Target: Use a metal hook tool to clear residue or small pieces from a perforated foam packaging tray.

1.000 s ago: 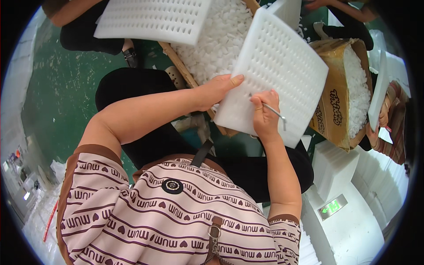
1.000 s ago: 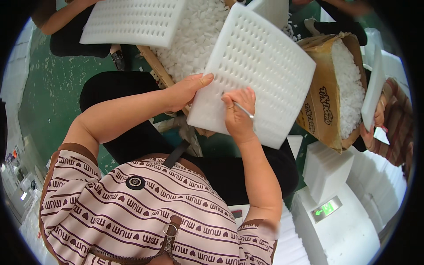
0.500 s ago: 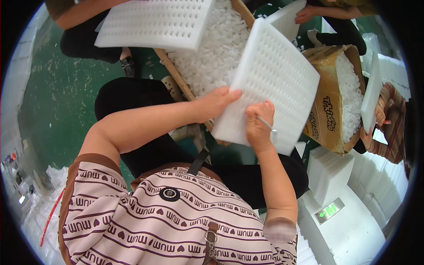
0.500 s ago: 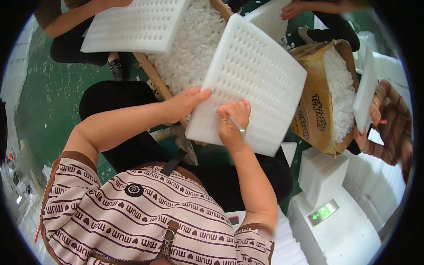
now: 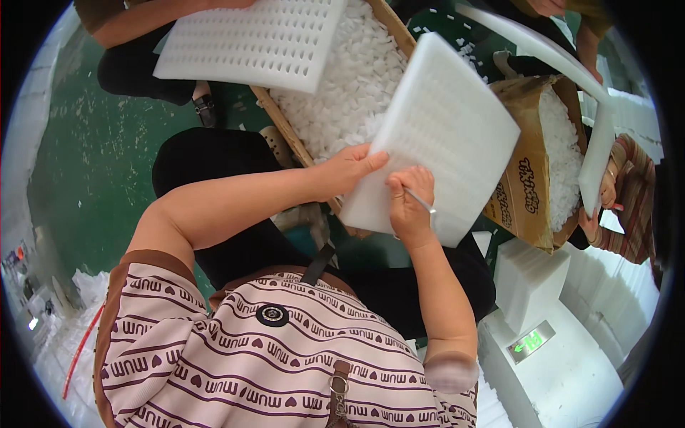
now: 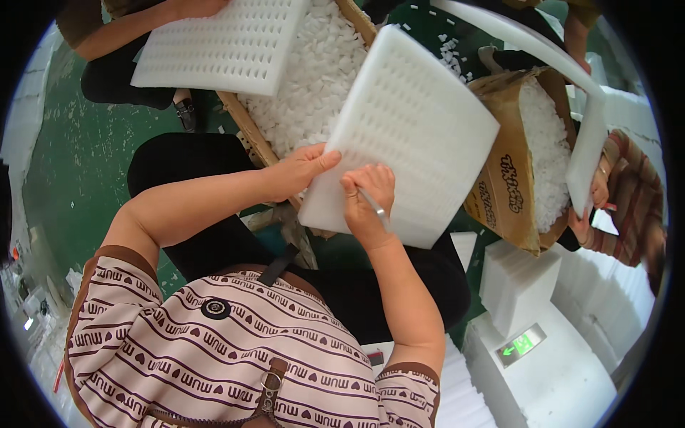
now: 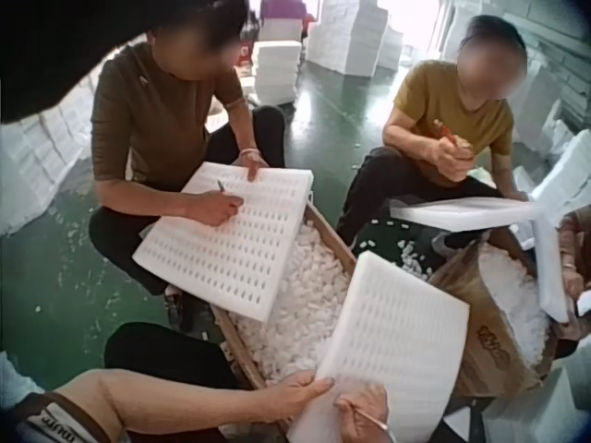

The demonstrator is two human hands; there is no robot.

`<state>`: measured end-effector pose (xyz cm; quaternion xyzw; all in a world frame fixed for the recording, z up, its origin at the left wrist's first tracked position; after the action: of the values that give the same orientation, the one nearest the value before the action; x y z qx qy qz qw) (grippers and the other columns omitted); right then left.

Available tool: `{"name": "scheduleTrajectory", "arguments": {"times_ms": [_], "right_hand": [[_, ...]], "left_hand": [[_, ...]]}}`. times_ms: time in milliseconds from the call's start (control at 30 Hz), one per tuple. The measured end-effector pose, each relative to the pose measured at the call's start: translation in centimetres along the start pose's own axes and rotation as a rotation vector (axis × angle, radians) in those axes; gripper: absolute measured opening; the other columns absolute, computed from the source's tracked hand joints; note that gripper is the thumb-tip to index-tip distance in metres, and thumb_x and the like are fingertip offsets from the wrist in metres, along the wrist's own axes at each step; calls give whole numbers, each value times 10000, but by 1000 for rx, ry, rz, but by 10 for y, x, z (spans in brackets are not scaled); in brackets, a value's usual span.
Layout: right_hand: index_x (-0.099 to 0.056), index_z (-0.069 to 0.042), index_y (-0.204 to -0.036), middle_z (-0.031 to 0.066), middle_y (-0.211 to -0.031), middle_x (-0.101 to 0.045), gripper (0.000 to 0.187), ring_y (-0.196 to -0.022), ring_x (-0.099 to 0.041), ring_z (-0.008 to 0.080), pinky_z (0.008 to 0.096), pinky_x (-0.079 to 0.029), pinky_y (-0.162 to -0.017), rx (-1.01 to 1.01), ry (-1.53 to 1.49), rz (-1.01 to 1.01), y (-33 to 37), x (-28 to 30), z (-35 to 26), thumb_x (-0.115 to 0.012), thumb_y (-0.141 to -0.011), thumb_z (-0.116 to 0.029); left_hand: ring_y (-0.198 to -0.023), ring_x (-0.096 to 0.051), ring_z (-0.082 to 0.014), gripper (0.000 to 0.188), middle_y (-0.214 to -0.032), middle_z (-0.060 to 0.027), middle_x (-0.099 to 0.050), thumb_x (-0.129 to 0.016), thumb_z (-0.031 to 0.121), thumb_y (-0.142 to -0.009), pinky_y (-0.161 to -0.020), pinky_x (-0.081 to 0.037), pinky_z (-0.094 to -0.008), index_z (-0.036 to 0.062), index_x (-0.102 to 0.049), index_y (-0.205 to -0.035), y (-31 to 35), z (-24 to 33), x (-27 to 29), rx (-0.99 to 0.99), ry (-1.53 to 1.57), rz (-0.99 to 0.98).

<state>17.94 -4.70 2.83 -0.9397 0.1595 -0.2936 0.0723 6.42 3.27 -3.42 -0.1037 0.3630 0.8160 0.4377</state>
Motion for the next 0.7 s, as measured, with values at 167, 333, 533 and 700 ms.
{"name": "scheduleTrajectory", "arguments": {"times_ms": [167, 333, 533, 700], "right_hand": [[-550, -73, -798, 21, -795, -528, 152, -750, -455, 173, 351, -381, -924, -49, -170, 45, -3, 4, -3, -507, -941, -101], [-556, -76, -799, 16, -787, -540, 154, -732, -462, 174, 319, -395, -834, 61, 57, 13, -6, -5, -12, -512, -943, -107], [-551, -62, -801, 18, -805, -536, 237, -763, -462, 155, 287, -385, -819, -124, -171, 98, -9, 8, -5, -471, -992, -178], [-563, -56, -815, 22, -804, -545, 268, -768, -473, 132, 263, -389, -804, -359, -381, 287, -1, 45, 31, -466, -1006, -216]], "left_hand": [[-831, -594, -122, 360, -1014, -78, -628, -460, 324, -998, -706, -500, -253, 23, -547, -1175, -1, 1, 4, -13, 65, 27], [-834, -593, -123, 357, -1006, -67, -630, -462, 327, -998, -708, -496, -246, 30, -555, -1173, 0, -3, -2, -50, 24, -19], [-881, -606, -128, 360, -1041, -55, -644, -481, 356, -989, -741, -503, -245, 46, -572, -1149, -5, 5, 17, -1, 23, 19], [-843, -618, -145, 368, -1026, -98, -636, -506, 325, -975, -712, -526, -280, 6, -555, -1153, -11, 14, 23, -9, 84, 172]]}}
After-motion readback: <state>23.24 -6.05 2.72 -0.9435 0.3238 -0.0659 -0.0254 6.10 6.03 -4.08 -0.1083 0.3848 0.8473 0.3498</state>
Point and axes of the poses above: each hand's wrist, its own y-axis away from the middle knuckle, its own x-axis out of the back of the hand, z = x × y, the point moved 6 cm from there along -y, towards the middle knuckle
